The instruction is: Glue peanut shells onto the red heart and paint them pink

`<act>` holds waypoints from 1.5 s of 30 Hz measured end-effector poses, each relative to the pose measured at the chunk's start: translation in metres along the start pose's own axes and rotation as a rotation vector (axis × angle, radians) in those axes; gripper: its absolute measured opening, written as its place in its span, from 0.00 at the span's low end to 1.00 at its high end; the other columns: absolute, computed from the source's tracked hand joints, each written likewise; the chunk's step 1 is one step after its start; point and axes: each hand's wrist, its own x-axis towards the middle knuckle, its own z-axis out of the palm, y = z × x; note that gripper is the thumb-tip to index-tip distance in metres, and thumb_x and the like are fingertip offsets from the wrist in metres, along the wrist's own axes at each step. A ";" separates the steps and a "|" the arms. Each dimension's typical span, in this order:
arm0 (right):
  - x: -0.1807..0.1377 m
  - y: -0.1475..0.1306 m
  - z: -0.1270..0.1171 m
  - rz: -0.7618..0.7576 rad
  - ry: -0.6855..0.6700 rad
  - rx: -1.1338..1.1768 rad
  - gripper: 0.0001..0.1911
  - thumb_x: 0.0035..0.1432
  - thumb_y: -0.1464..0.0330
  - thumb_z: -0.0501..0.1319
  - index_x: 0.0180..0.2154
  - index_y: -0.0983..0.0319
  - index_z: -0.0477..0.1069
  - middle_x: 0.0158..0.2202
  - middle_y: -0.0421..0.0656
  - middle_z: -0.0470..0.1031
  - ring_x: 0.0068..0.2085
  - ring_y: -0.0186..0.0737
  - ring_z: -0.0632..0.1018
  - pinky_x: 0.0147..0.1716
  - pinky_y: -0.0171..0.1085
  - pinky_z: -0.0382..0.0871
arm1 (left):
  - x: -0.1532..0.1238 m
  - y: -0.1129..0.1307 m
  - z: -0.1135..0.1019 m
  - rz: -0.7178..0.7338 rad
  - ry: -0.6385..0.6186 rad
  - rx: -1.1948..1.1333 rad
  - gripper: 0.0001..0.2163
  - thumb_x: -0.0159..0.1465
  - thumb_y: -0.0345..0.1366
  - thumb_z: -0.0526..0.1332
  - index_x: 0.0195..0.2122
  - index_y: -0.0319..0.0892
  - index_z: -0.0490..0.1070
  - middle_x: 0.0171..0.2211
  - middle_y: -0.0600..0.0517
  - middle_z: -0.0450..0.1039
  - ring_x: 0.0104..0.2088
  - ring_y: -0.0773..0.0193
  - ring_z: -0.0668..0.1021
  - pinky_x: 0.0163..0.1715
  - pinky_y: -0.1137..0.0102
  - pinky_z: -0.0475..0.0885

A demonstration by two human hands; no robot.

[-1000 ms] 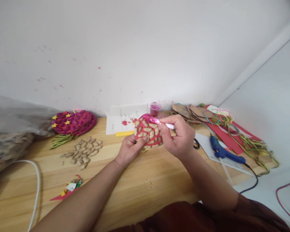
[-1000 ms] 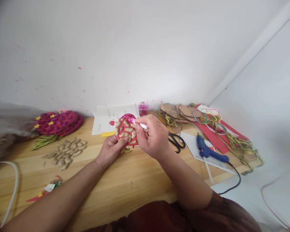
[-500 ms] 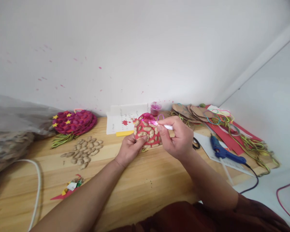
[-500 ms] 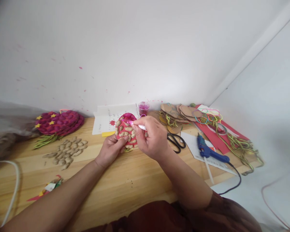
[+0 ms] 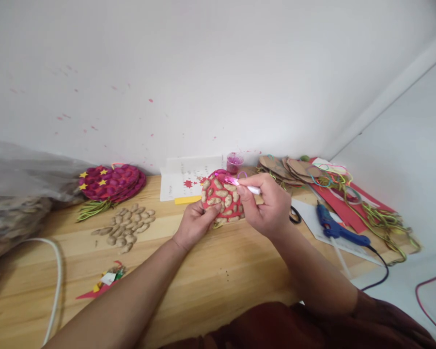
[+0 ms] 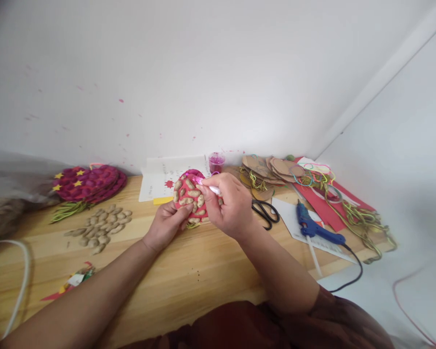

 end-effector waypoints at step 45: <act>0.004 0.011 -0.002 0.140 -0.050 0.048 0.02 0.66 0.70 0.63 0.41 0.59 0.74 0.34 0.40 0.80 0.32 0.35 0.79 0.35 0.36 0.76 | 0.004 -0.013 -0.007 -0.067 -0.029 -0.070 0.26 0.61 0.51 0.70 0.16 0.43 0.61 0.12 0.59 0.58 0.16 0.74 0.57 0.19 0.73 0.51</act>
